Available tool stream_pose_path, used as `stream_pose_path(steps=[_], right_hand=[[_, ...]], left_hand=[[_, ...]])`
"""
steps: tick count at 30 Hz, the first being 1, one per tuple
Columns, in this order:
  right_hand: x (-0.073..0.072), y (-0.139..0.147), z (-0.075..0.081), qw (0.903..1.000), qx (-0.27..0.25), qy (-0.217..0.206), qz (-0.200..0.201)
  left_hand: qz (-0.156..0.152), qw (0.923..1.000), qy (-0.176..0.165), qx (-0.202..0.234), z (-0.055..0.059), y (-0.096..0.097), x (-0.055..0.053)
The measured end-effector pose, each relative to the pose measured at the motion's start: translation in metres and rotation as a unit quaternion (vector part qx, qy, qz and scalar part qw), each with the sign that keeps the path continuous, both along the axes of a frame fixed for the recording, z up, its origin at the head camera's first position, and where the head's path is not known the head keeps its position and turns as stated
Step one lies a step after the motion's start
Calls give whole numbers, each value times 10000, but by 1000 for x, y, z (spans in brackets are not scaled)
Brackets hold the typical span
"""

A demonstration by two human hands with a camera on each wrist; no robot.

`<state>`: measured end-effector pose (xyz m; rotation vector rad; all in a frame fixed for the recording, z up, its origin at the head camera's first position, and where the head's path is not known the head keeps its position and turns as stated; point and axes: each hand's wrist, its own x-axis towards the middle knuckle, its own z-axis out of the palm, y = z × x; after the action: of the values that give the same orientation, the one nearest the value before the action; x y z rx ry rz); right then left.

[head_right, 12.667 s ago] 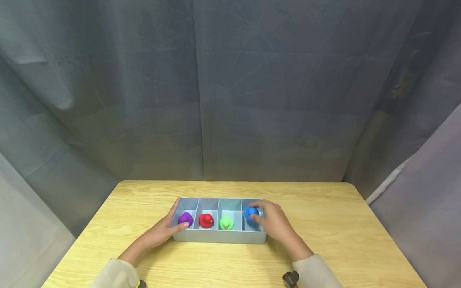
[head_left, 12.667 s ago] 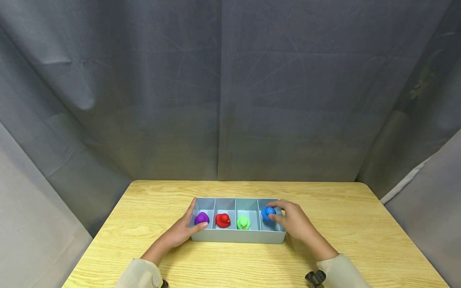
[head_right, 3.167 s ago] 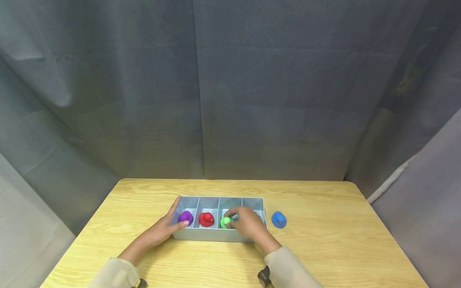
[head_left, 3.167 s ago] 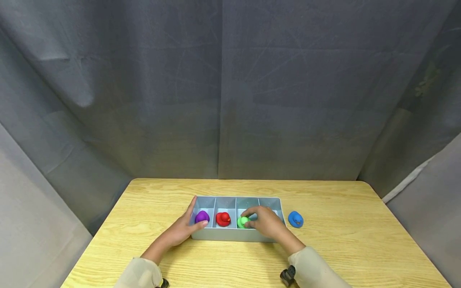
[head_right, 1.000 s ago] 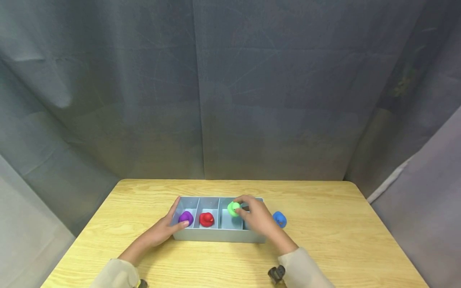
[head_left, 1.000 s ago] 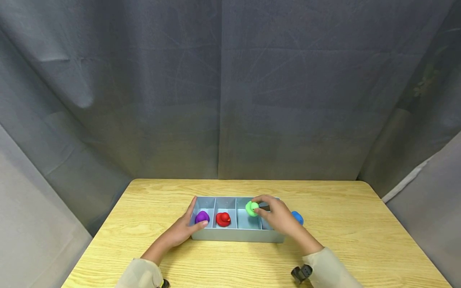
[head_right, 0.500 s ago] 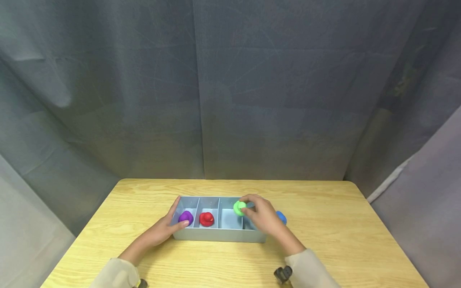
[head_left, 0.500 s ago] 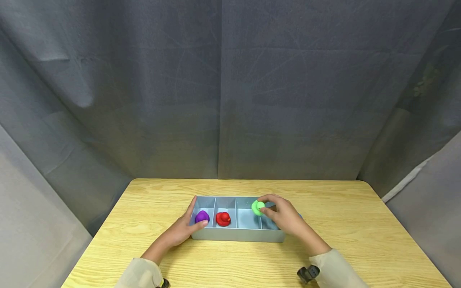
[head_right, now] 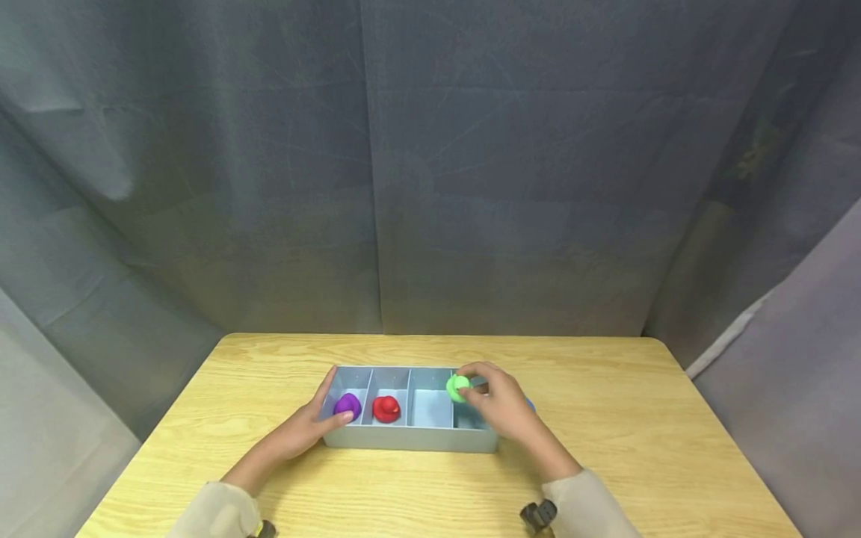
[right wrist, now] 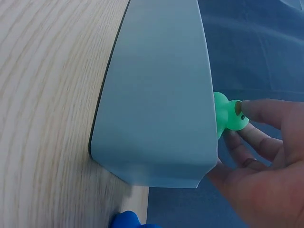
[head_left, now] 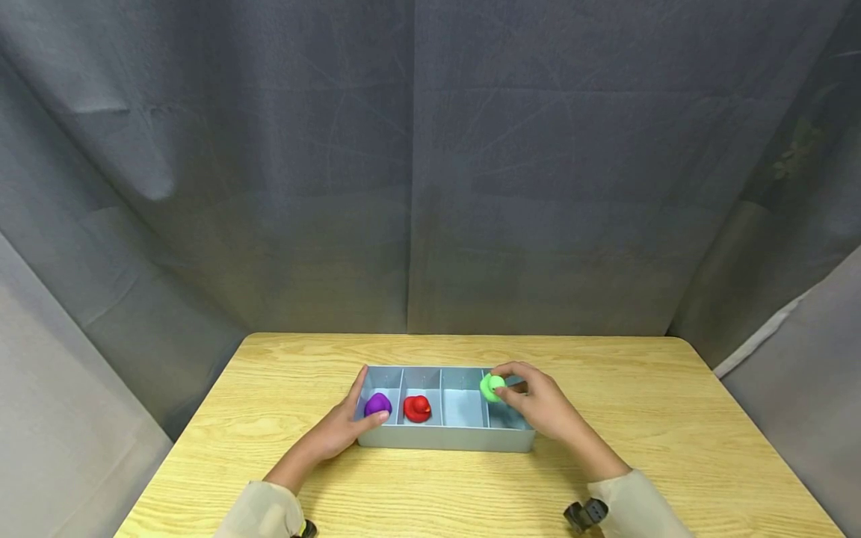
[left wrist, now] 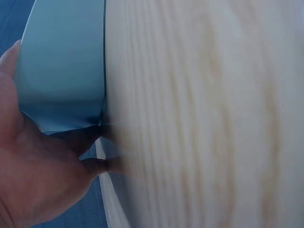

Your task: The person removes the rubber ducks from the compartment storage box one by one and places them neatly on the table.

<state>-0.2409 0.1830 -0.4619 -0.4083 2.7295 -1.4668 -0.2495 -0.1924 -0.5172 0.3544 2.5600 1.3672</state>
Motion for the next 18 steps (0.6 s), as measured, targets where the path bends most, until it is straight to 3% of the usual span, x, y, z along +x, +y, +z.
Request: stream_pose_path(steps=[18], right_hand=[[7,20,1,9993,-338,-7,-167]], left_hand=[[-18,10000,25,-47,-2,0,-1]])
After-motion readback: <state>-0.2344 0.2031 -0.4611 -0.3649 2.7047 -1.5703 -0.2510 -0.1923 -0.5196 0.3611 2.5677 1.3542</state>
